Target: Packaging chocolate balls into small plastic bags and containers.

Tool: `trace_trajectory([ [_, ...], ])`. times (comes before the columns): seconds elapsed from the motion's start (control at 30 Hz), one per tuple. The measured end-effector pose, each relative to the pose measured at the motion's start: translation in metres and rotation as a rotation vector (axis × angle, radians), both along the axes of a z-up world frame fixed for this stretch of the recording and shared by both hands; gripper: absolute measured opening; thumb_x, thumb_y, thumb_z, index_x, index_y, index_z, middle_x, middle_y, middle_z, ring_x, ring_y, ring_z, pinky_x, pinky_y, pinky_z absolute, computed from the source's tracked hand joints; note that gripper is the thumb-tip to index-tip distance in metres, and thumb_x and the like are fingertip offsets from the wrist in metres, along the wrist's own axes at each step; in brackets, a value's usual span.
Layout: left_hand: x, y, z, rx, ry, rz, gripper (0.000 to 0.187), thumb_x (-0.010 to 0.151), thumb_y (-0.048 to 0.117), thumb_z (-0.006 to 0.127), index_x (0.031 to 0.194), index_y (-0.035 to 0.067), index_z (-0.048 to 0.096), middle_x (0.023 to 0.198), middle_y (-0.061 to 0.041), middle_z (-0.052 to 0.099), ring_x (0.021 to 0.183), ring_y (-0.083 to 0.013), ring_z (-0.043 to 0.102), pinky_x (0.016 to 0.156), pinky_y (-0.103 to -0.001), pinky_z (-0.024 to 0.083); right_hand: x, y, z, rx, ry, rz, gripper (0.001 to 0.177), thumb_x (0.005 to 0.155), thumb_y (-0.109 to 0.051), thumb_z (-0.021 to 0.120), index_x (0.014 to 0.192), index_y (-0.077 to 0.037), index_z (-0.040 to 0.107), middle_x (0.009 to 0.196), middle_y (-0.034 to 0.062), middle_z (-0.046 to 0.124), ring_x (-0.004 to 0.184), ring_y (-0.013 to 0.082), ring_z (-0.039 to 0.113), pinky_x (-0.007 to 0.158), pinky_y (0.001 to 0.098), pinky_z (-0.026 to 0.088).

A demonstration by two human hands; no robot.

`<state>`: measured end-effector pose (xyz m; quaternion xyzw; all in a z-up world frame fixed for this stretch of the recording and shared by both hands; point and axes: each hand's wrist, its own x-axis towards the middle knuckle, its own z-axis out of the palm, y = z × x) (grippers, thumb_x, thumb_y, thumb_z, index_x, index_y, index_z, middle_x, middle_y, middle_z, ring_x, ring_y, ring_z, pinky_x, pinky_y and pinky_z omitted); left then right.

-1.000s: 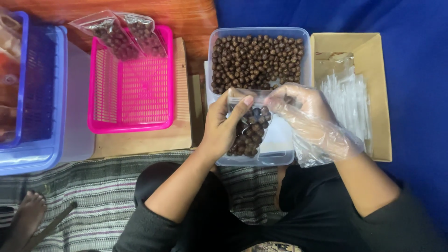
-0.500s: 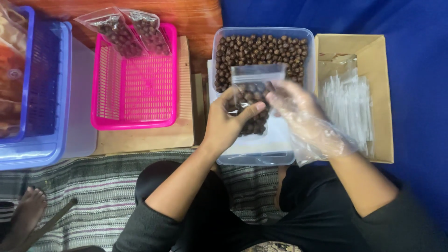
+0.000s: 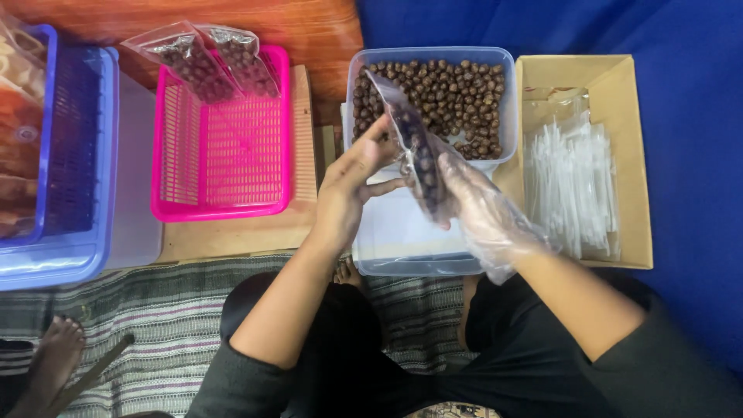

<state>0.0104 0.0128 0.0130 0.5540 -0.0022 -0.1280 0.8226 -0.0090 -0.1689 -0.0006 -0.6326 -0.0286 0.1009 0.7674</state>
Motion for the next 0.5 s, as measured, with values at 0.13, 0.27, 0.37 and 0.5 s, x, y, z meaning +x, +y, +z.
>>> trace_trajectory([
  [0.13,0.002,0.002,-0.023,-0.011,-0.107,0.033,0.078,0.094,0.024,0.075,0.158,0.006,0.035,0.134,-0.019,0.061,0.121,-0.0247,0.06,0.097,-0.042,0.06,0.005,-0.005,0.014,0.337,0.295,0.133,0.047,0.106,-0.04,0.047,0.118,0.005,0.056,0.075,0.0195,0.063,0.043,0.0181,0.058,0.034,0.0271,0.046],
  [0.27,0.002,0.003,-0.033,-0.087,0.03,0.003,0.11,0.083,0.023,0.086,0.162,0.001,0.014,0.131,-0.017,0.062,0.11,-0.0166,0.064,0.093,-0.033,0.06,0.003,-0.021,-0.035,0.585,0.329,0.259,0.045,0.106,-0.025,0.046,0.122,0.016,0.056,0.086,0.0394,0.069,0.066,0.0425,0.076,0.05,0.0473,0.065],
  [0.37,-0.005,-0.002,0.001,-0.102,0.003,0.05,0.096,0.076,0.007,0.089,0.155,0.003,0.036,0.117,-0.016,0.072,0.1,-0.0172,0.072,0.087,-0.036,0.065,-0.008,-0.014,0.023,0.388,0.313,0.366,0.041,0.108,-0.007,0.036,0.131,0.024,0.05,0.095,0.0303,0.07,0.083,0.0223,0.071,0.077,0.0235,0.059],
  [0.5,0.007,-0.001,-0.018,-0.071,-0.066,0.164,0.087,0.07,0.003,0.094,0.145,0.006,0.051,0.113,-0.011,0.075,0.098,-0.0155,0.073,0.084,-0.033,0.065,-0.007,0.007,0.068,0.197,0.4,0.184,0.071,0.094,-0.038,0.042,0.144,0.012,0.038,0.123,0.0301,0.049,0.111,0.0318,0.049,0.095,0.0388,0.039],
])
